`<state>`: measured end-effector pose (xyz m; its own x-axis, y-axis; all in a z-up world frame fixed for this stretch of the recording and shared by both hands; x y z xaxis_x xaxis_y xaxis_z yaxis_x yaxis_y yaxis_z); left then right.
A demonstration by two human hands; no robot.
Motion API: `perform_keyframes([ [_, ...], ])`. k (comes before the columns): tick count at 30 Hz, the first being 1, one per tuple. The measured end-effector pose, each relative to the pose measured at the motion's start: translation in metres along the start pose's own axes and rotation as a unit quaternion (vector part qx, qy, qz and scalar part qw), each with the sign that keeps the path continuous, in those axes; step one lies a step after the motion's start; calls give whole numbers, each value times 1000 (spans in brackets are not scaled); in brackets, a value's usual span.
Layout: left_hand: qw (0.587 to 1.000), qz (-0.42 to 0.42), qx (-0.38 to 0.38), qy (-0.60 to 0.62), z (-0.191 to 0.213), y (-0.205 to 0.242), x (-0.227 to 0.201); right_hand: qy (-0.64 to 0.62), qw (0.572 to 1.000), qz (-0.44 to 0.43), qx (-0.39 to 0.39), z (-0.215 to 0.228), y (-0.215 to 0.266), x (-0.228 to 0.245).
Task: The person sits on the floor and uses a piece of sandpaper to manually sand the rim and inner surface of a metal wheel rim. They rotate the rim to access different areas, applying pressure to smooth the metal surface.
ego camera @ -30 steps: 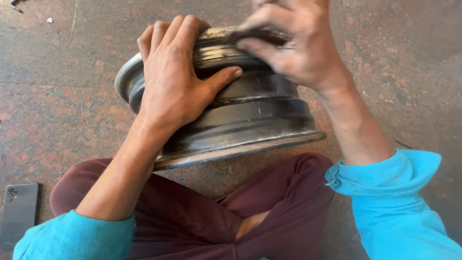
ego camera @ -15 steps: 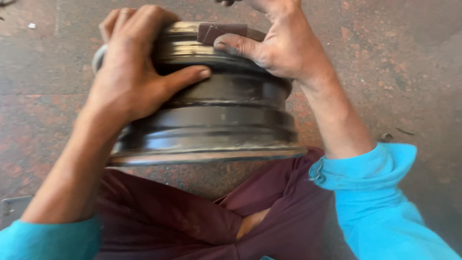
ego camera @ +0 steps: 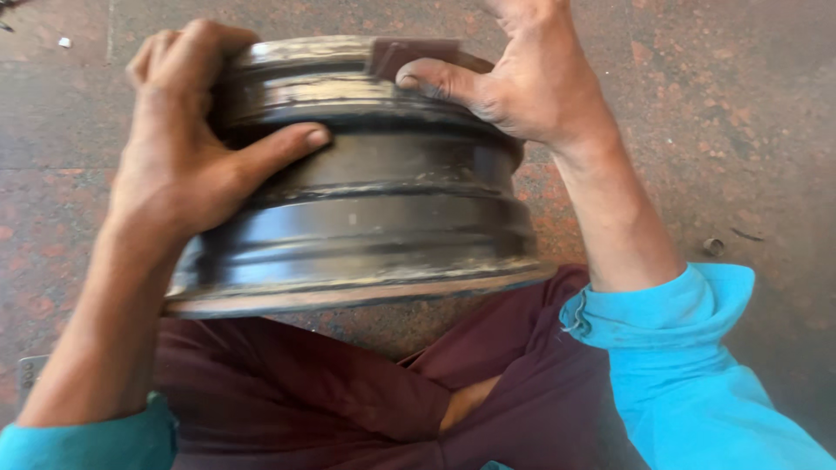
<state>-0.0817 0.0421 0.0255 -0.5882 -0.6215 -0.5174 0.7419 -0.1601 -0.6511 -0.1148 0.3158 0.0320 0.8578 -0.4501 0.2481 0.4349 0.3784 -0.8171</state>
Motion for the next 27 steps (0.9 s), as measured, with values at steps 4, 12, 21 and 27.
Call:
perform_keyframes([
  [4,1000,3,-10,-15,13,4,12,13,991,-125,-45,11,30,-15],
  [12,976,150,70,141,28,3,52,-118,941,-294,-121,0,92,-24],
  [21,997,-28,26,-63,39,-11,0,-84,965,-193,-156,-16,60,14],
  [27,998,-47,23,-43,36,-12,12,-48,972,-187,-134,-15,45,15],
])
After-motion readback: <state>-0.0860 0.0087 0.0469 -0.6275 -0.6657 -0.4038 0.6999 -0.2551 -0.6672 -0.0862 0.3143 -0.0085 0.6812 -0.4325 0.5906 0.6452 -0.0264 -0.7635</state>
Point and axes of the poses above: each hand's wrist, its own y-axis away from the middle knuckle, its own z-axis out of the back of the hand, x = y × z, the point moved 8 cm from there along -y, towards the middle knuckle, and after that the axes turned 15 degrees about -x, right-handed, at the moved point
